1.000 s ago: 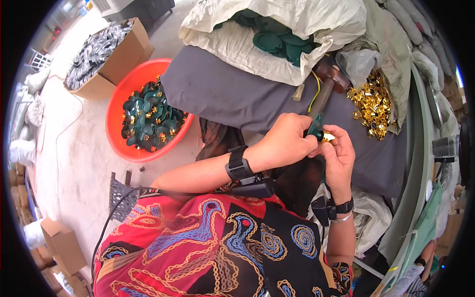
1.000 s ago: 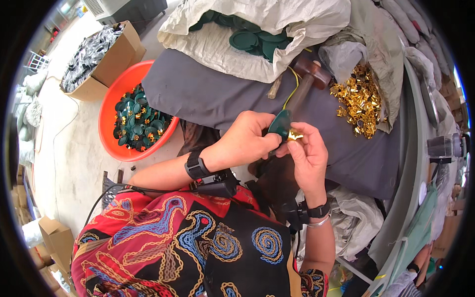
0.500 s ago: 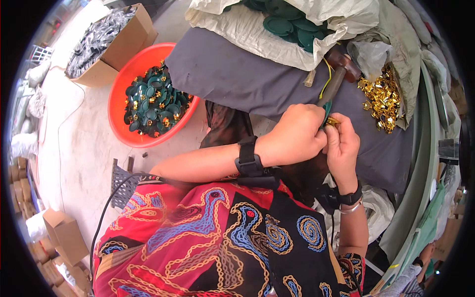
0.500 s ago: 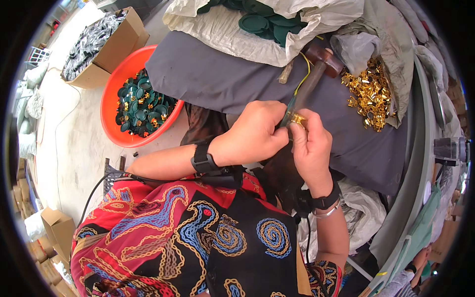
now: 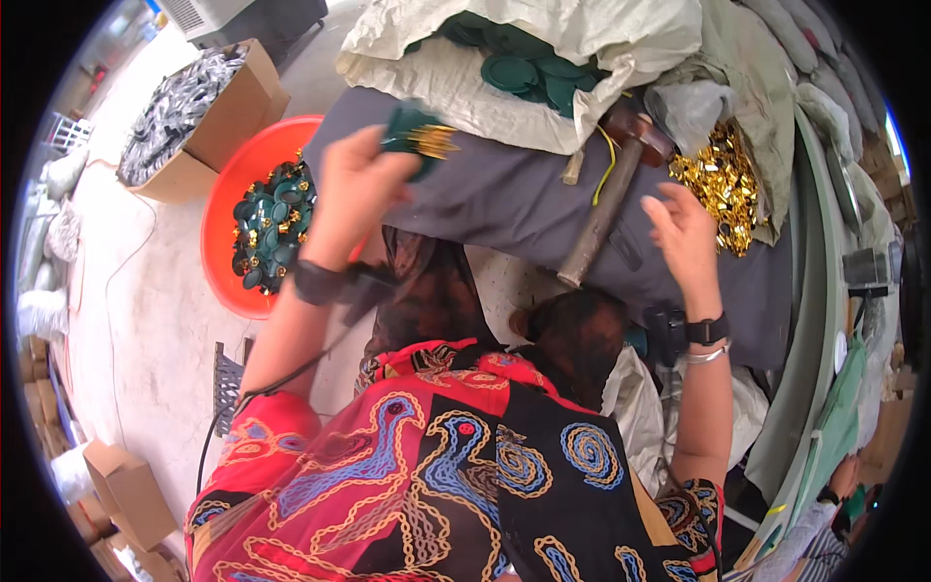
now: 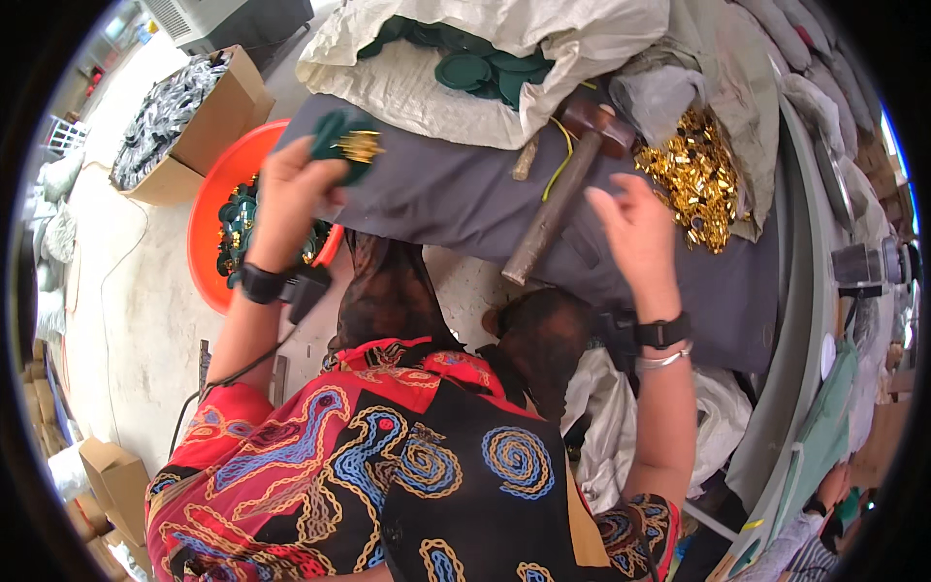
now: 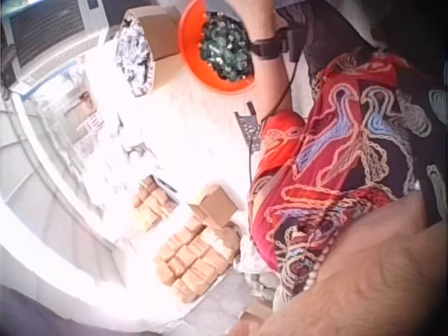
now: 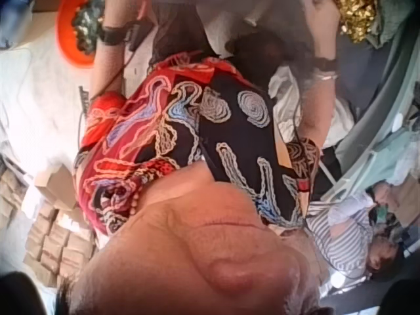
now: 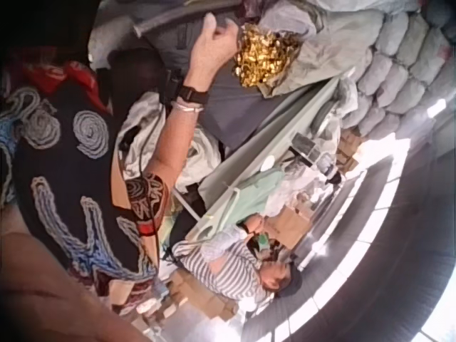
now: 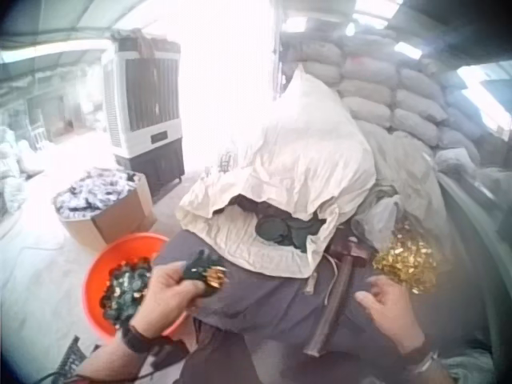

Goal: Assembling small gold-colored plastic components onto green circular bases by hand at a factory workbench.

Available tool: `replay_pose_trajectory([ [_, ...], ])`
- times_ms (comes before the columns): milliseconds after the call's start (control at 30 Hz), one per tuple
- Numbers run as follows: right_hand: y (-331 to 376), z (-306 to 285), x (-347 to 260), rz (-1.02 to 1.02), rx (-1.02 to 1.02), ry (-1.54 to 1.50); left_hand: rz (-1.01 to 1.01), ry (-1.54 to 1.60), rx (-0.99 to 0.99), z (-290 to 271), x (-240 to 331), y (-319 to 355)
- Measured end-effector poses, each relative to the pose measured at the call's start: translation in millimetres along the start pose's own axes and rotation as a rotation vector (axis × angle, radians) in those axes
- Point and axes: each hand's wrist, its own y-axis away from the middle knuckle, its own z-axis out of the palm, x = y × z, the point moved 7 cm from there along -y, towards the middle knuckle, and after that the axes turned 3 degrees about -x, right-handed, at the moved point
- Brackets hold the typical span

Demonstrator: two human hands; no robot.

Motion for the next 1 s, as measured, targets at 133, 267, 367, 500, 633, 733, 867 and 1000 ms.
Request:
replay_pose_trajectory([
  [133,-18.8,-41.6,48.4,-0.127,0.073,0.738,-0.149,0.068,0.189,-129.8,-51.0,-8.9],
  [267,-31.4,-35.5,57.2,-0.163,0.008,0.818,-0.120,-0.833,0.509,-190.8,-64.9,-18.0],
  [367,-40.7,-24.2,64.9,-0.244,-0.039,0.958,0.171,-1.087,0.436,-129.0,-25.8,-38.6],
  [500,-34.6,-30.2,68.4,-0.180,-0.037,0.953,0.450,-0.961,0.065,4.6,5.0,-76.1],
  [633,-10.1,-23.1,56.7,-0.084,-0.027,0.261,0.497,-1.133,-0.090,87.1,-9.0,-122.0],
  [733,14.8,-4.7,70.9,-0.026,-0.001,-0.057,0.496,-1.206,-0.059,112.1,-21.0,-152.2],
  [867,36.6,-8.8,32.8,-0.101,-0.003,0.374,0.343,-1.270,-0.167,110.1,-36.1,-180.7],
  [1000,37.3,-5.2,29.0,-0.178,-0.139,0.801,0.413,-0.975,-0.026,93.8,-20.5,-146.9],
])
